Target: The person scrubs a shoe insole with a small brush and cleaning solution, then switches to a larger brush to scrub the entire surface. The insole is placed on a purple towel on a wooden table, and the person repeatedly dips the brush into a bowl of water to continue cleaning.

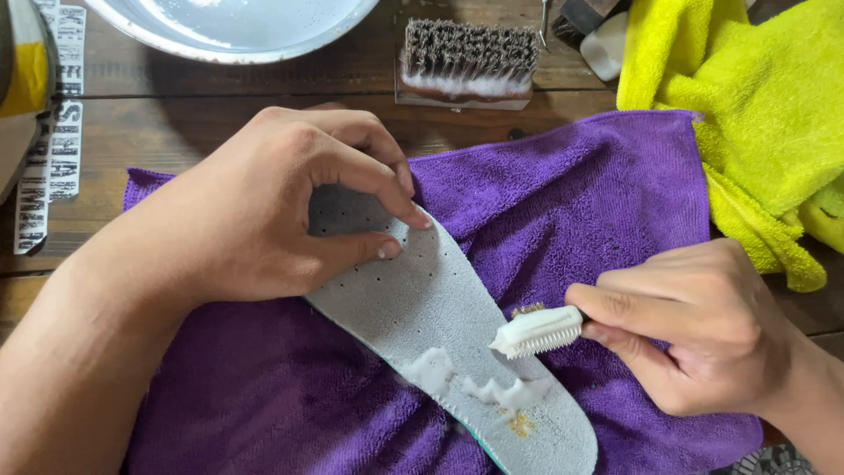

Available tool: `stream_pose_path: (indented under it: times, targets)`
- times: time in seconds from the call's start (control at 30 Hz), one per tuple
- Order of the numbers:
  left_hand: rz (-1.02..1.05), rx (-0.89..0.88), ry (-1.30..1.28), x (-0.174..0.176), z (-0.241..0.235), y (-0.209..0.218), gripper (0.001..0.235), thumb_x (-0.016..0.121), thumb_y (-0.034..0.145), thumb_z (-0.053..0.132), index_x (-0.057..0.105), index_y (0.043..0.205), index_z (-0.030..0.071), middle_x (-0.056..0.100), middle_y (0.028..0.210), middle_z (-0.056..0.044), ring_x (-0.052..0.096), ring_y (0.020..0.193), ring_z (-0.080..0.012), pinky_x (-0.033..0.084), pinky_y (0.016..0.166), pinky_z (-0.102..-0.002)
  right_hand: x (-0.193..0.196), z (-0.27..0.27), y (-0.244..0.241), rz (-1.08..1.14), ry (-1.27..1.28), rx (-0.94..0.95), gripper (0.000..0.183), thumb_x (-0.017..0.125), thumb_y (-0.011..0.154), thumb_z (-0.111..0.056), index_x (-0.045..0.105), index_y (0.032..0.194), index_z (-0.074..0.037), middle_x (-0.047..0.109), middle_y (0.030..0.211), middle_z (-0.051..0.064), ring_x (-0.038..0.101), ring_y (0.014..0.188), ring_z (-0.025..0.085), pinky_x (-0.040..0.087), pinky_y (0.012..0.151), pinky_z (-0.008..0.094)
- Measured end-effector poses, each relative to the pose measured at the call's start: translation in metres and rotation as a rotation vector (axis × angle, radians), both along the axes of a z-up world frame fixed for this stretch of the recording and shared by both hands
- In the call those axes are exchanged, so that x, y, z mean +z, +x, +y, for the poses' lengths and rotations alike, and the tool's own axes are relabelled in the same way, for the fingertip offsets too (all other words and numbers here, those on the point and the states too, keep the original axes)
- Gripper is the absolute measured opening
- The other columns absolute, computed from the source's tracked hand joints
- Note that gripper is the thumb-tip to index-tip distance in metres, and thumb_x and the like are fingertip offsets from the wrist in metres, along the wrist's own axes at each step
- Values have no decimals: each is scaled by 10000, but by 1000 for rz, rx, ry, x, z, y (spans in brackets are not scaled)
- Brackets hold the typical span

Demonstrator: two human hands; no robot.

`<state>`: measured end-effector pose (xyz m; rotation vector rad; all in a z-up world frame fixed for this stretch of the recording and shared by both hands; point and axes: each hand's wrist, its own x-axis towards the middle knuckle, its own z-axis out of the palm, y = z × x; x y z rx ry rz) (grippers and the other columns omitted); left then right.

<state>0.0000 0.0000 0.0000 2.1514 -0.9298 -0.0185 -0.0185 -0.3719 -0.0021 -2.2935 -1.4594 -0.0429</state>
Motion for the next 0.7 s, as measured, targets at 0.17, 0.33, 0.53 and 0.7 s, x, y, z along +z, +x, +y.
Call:
stream_pose_path:
  times: [0.17, 0.33, 0.53, 0.7]
  targets:
    - [38, 23, 41, 0, -1, 1, 260, 885, 836, 173, 928, 1084, 239, 808, 1141, -36, 793, 952, -213, 566, 877, -388, 3, -15, -11, 44, -50, 60, 217, 693, 1001, -202, 770, 1120, -38, 635, 703, 32, 501, 443, 289, 423, 446, 417]
    - [30, 28, 40, -1, 1, -2, 232, 898, 866, 216, 928, 1095, 236, 791, 1147, -53, 779, 965, -242, 541, 892, -410, 3, -30, -17, 169, -67, 139, 237, 679, 1003, -246, 769, 1103, -51, 639, 689, 38, 526, 462, 290, 433, 452, 422]
    - [-4, -5, 12, -2, 2, 3, 243, 890, 865, 184, 922, 1102, 227, 792, 1138, -52, 783, 963, -220, 562, 899, -383, 9, -23, -7, 84, -5, 115, 256, 689, 986, -263, 806, 1080, -55, 576, 647, 35, 462, 445, 266, 383, 450, 408]
    - [-42, -23, -32, -2, 5, -2, 197, 890, 911, 179, 899, 1108, 175, 784, 1135, -56, 776, 1002, -236, 578, 917, -397, 13, 16, 13, -36, 49, 28, 173, 715, 987, -133, 795, 1095, -25, 642, 719, 35, 517, 484, 243, 412, 482, 401]
